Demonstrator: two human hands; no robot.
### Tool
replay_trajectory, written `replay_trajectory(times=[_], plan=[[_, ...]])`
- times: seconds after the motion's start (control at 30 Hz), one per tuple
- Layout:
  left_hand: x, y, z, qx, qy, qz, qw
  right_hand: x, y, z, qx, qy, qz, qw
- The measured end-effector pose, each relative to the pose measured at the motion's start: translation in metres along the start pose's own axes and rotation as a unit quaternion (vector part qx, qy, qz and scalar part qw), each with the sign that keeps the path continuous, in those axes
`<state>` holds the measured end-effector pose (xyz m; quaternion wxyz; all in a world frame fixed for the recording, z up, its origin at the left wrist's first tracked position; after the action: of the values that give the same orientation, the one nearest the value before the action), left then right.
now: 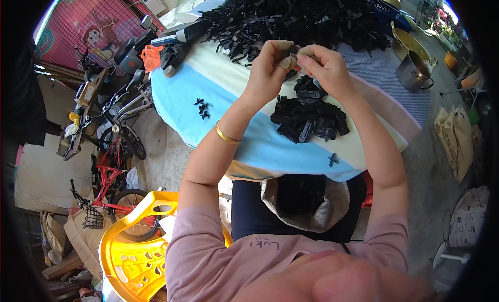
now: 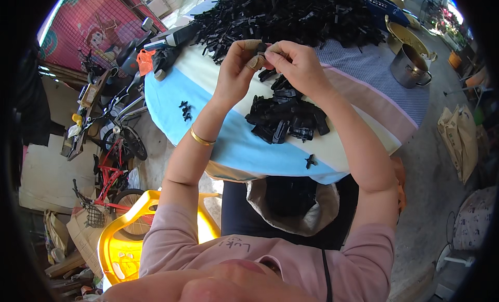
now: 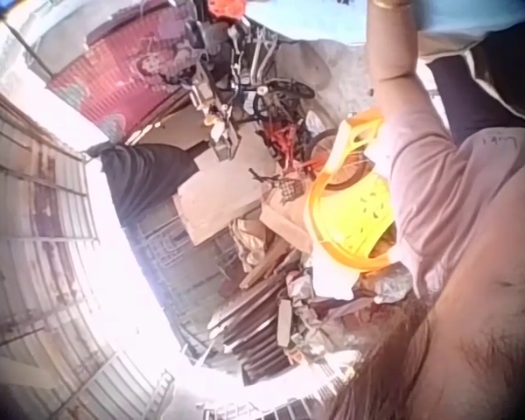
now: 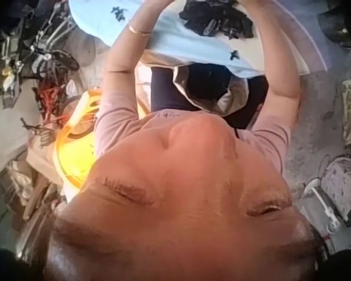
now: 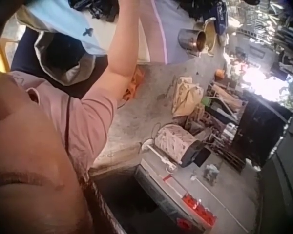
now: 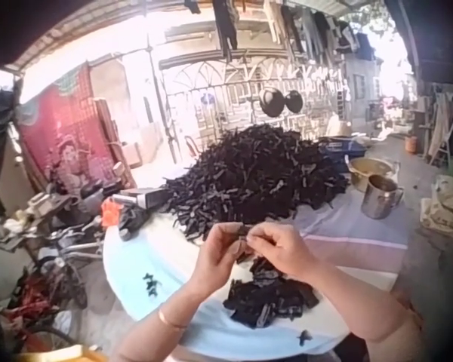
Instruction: Manual assembly of small black plastic or rubber components at a workstation.
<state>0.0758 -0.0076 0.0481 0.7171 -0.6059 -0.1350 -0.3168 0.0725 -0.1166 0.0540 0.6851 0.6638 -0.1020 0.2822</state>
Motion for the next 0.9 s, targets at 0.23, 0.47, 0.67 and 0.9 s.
replay_trajectory(times=[0.23,0.47,0.67,0.9], plan=[[-0.002,0.004,0.008,-0.003,-0.074,-0.002,0.997,-0.003,0.012,0.001,-0.032,-0.024,0.013,0.999],[-0.008,-0.027,0.016,0.165,-0.115,-0.073,0.977,-0.005,-0.003,-0.002,0.024,-0.011,-0.118,0.993],[0.002,-0.008,0.01,0.009,-0.073,-0.023,0.997,0.001,0.006,0.001,-0.017,-0.029,-0.011,0.999],[0.001,0.028,0.003,-0.422,-0.011,0.191,0.886,-0.001,0.028,0.005,-0.064,-0.025,0.118,0.991]])
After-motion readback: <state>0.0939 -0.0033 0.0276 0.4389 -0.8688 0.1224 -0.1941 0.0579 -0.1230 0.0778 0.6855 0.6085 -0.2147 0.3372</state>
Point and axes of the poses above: each hand's wrist, its own x-axis towards the middle knuckle, its own z-axis out of the back of the hand, y = z × x, the point moved 9 cm from there along x, towards the middle knuckle, and after that the axes turned 12 degrees about x, right-handed, at the moved point
